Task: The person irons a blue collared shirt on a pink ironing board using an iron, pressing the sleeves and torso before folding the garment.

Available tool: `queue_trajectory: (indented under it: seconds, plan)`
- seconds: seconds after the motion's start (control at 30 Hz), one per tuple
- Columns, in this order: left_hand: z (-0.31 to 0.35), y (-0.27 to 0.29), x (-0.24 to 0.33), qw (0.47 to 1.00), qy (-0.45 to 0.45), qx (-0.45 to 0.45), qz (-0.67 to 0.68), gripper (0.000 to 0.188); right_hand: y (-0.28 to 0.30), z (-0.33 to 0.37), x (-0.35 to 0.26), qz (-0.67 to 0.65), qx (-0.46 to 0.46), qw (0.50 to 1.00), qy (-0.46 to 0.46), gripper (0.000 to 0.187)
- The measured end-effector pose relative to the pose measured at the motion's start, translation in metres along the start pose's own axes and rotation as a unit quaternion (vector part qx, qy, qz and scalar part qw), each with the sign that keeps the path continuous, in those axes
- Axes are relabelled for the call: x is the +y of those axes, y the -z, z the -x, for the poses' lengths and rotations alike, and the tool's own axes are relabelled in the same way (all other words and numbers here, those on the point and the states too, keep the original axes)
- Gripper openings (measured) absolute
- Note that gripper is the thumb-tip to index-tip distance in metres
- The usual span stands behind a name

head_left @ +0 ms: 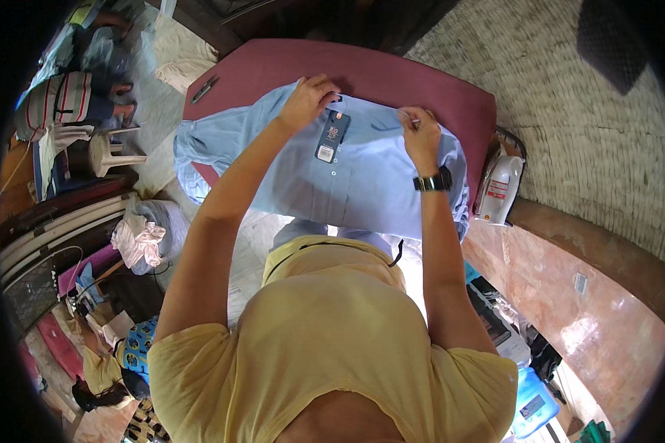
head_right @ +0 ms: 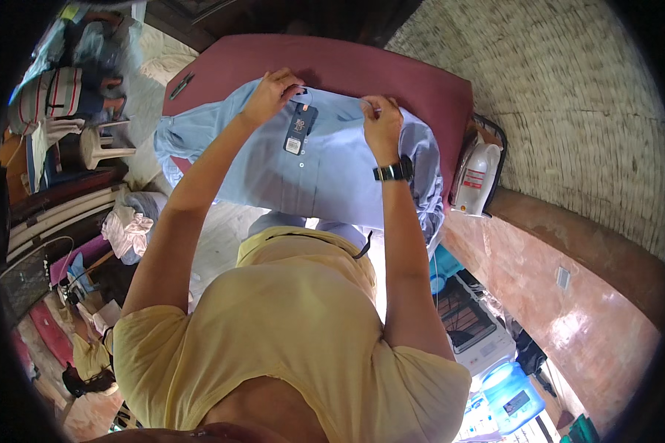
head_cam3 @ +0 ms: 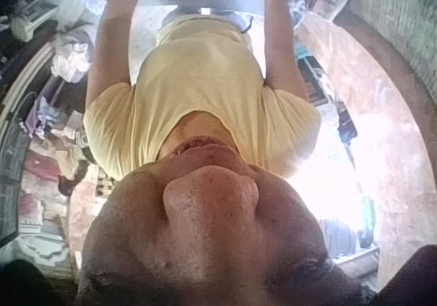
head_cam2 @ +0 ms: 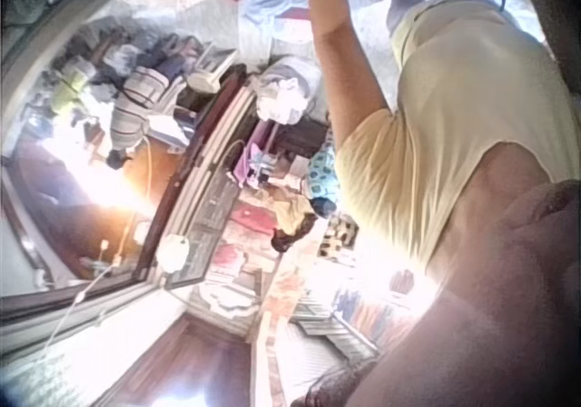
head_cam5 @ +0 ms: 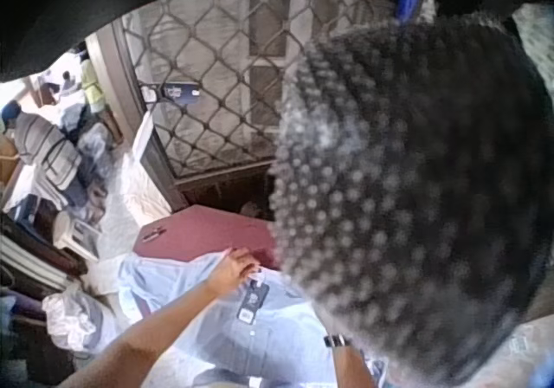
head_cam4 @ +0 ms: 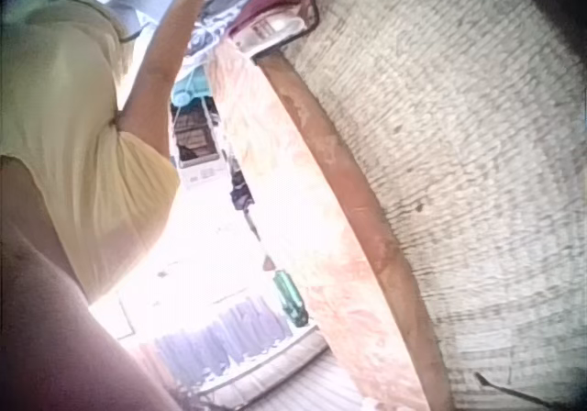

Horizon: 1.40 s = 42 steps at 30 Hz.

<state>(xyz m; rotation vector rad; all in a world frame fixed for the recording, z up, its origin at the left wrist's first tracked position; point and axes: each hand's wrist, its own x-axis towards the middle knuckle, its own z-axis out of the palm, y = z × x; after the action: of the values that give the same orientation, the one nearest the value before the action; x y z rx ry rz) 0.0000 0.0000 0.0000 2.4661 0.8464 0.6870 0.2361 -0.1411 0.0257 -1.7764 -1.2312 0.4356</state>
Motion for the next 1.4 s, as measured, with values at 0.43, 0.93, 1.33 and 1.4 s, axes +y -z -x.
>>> queue_trajectory:
  seconds: [0.43,0.93,1.33,1.4]
  plan:
    - [0.030,0.056,0.003,0.996,0.033,-0.025,0.079,0.011,0.064,0.036,-0.062,0.082,0.048,0.993,0.063,0.008]
    - [-0.032,0.209,0.084,0.906,-0.047,0.415,-0.071,0.010,0.032,0.101,-0.182,-0.397,-0.328,0.857,-0.015,0.013]
    - [-0.112,-0.126,0.027,0.992,-0.115,0.008,-0.056,0.010,0.025,0.142,0.065,-0.083,-0.054,0.935,-0.339,0.029]
    - [-0.114,-0.141,0.024,0.993,-0.104,0.027,-0.055,0.011,0.029,0.138,0.068,-0.015,-0.097,0.925,-0.368,0.039]
